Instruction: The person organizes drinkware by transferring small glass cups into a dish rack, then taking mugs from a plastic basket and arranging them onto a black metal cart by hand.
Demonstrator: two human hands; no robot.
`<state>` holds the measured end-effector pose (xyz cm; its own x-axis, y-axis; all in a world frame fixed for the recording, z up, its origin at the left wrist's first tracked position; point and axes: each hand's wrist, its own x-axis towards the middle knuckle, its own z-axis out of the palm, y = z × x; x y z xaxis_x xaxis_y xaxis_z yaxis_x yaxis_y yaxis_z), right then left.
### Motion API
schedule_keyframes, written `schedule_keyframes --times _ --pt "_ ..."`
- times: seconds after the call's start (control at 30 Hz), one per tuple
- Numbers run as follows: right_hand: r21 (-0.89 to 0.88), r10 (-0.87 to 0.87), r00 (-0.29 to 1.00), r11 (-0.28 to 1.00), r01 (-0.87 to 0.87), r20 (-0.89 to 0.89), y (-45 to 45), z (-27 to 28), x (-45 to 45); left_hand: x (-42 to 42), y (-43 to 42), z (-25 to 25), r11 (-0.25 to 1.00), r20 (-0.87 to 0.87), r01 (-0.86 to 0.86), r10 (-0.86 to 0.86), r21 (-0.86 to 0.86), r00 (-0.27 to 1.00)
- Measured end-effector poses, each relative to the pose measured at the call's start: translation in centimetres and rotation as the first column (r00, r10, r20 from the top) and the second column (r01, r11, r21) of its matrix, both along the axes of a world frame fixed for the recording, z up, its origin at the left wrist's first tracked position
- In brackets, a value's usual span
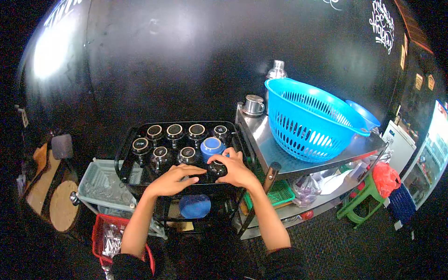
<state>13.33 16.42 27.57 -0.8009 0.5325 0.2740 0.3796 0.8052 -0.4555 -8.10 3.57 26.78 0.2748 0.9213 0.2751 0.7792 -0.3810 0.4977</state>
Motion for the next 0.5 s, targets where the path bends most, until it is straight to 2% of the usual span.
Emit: schedule_keyframes --times 0.23,0.27,0.37,0.4,0.43,0.47,0.5 --pt "-0.09 0.022 1.0 0.996 -0.02 0.014 0.8 -0.4 -0.1 -0.1 0.2 0.0 0.999 0.046 0.002 -0.001 -0.035 0.999" --pt "-0.014 0.033 0.999 0.999 -0.033 0.036 0.9 -0.6 0.1 -0.2 0.1 -0.1 0.999 0.048 0.012 -0.011 -0.032 0.999" --pt "0.027 -0.073 0.997 0.997 0.073 0.01 -4.0 2.5 2.0 1.1 -0.5 1.3 0.996 0.216 -0.029 0.009 0.088 0.976" --pt "0.142 -0.012 0.995 0.99 0.026 -0.1 -5.2 3.5 3.2 1.3 -0.5 1.5 0.982 0.216 -0.061 0.022 0.178 0.976" --pt "0.169 0.052 0.978 0.985 -0.018 -0.201 -6.9 5.7 4.6 1.8 -0.6 2.0 0.971 0.203 -0.104 0.06 0.216 0.977" --pt "0.196 0.079 0.958 0.98 -0.025 -0.274 -8.4 7.9 6.3 2.3 -0.7 2.6 0.956 0.191 -0.147 0.1 0.253 0.977" --pt "0.296 0.082 0.933 0.955 0.028 -0.351 -9.9 10.4 8.1 2.9 -0.5 2.9 0.941 0.218 -0.155 0.09 0.302 0.972"
